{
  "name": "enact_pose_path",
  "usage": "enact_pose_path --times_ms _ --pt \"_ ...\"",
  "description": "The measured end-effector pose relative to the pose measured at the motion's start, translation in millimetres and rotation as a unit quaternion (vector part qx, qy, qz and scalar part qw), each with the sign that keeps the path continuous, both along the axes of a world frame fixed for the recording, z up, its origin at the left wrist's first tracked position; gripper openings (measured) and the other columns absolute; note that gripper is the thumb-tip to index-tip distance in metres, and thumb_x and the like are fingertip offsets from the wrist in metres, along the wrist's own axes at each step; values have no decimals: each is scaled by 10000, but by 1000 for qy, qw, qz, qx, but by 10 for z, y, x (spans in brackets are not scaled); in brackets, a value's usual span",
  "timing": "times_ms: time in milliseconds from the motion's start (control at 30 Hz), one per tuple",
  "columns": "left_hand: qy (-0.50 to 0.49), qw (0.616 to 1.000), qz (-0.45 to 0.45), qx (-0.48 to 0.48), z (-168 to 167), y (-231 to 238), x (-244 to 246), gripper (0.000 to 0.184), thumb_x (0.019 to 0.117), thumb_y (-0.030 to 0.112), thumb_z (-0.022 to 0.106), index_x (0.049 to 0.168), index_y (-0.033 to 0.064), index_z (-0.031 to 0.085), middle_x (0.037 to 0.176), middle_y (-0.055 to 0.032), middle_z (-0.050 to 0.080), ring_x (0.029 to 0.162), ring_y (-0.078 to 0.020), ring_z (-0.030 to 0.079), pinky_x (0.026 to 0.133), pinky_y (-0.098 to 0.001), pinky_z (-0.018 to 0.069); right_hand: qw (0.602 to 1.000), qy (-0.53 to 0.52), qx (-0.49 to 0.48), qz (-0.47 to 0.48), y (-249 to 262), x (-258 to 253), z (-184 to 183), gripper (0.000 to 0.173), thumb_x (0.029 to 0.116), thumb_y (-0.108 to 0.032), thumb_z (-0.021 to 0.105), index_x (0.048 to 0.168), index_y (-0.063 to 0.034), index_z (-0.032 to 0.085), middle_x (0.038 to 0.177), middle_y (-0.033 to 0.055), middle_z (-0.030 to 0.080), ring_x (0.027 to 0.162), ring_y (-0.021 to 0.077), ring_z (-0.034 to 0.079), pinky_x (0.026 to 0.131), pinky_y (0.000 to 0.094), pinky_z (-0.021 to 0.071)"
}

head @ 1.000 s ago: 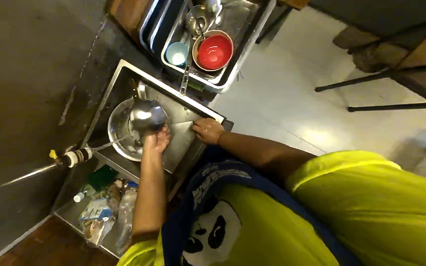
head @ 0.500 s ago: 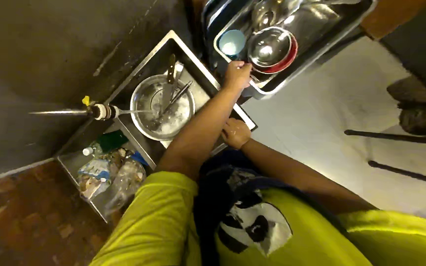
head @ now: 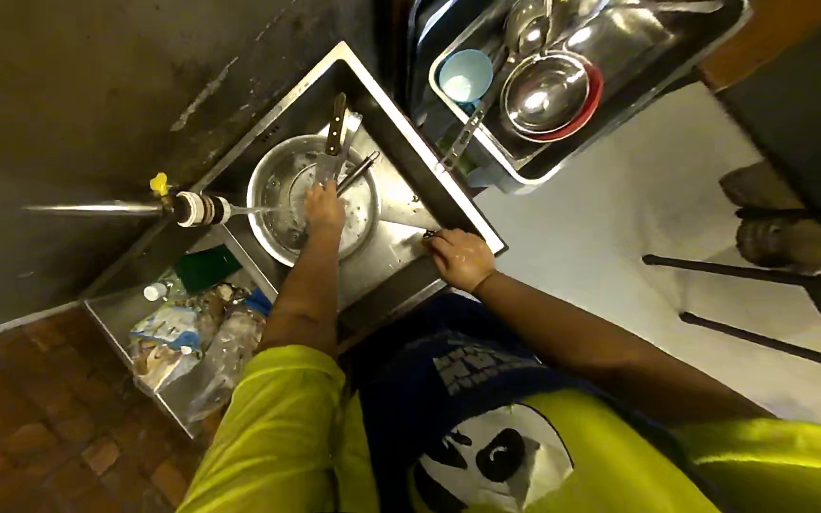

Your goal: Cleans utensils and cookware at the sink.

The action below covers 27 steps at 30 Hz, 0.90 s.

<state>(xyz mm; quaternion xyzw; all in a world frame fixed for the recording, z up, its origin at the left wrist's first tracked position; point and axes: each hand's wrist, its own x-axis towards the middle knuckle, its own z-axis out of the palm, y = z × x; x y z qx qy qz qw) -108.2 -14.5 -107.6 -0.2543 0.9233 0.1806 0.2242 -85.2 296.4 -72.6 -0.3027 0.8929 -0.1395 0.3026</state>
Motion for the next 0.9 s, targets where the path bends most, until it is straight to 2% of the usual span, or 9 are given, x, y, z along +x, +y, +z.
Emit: enact_pose_path --times_ms 133,200,333,433,500,567,667,800,900 --pt "-11 995 83 50 73 -60 -76 452 997 196 593 1406 22 511 1354 -243 589 1258 -414 582 1017 -597 500 1000 14 4 3 11 -10 -5 332 1013 -215 507 1278 -121 685 1316 154 665 1228 371 626 986 581 509" --pt "17 985 151 81 232 -228 -22 468 1040 217 542 1456 33 433 1290 -247 632 1163 -405 650 965 -594 534 1000 17 0 -2 4 0 2 324 1017 -209 513 1272 -117 690 1317 154 665 1229 369 627 995 583 505" --pt "84 969 189 133 595 -842 177 535 1061 207 511 1535 37 331 1344 -269 586 1173 -381 637 994 -555 523 1000 17 -8 -7 -20 -10 36 299 1008 -192 548 1245 -81 693 1290 183 667 1200 398 636 941 600 524" --pt "150 947 206 196 908 -1176 371 539 1048 172 539 1532 45 340 1277 -259 586 1045 -323 643 886 -485 558 995 -49 39 -71 -138 -71 163 277 1018 -184 574 1260 -109 687 1313 168 653 1202 411 631 900 640 529" --pt "204 930 211 223 1135 -1248 499 531 1020 189 607 1500 59 420 1188 -181 635 963 -213 664 857 -390 577 980 -112 10 -164 -262 -164 190 265 1050 -206 550 1247 -84 678 1289 190 658 1172 418 645 923 668 519" --pt "254 904 222 260 1274 -1222 574 515 982 146 670 1442 29 471 1088 -120 646 884 -155 665 807 -343 590 943 -195 -78 -258 -488 -256 234 289 1059 -182 535 1285 -27 623 1265 227 650 1146 401 651 979 631 510" --pt "251 871 320 277 1367 -1081 637 581 931 166 755 1434 54 488 1151 -134 661 978 -215 680 836 -398 602 905 -254 -191 -284 -1055 -316 400 299 1033 -127 550 1311 -20 581 1192 212 664 1022 332 693 902 547 578" --pt "254 805 448 295 1402 -798 693 519 947 110 728 1374 -18 463 1120 -162 690 893 -221 720 772 -367 632 906 -239 -273 -218 -1831 -332 603 308 1016 -90 542 1314 -32 598 1266 201 640 1128 315 660 974 517 553" --pt "347 698 516 355 1338 -644 844 526 1000 42 620 1449 40 346 1146 -181 649 904 -253 709 796 -406 626 924 -173 -290 -180 -2281 -267 621 301 995 -69 563 1289 -43 624 1298 191 633 1222 328 620 1049 506 515"
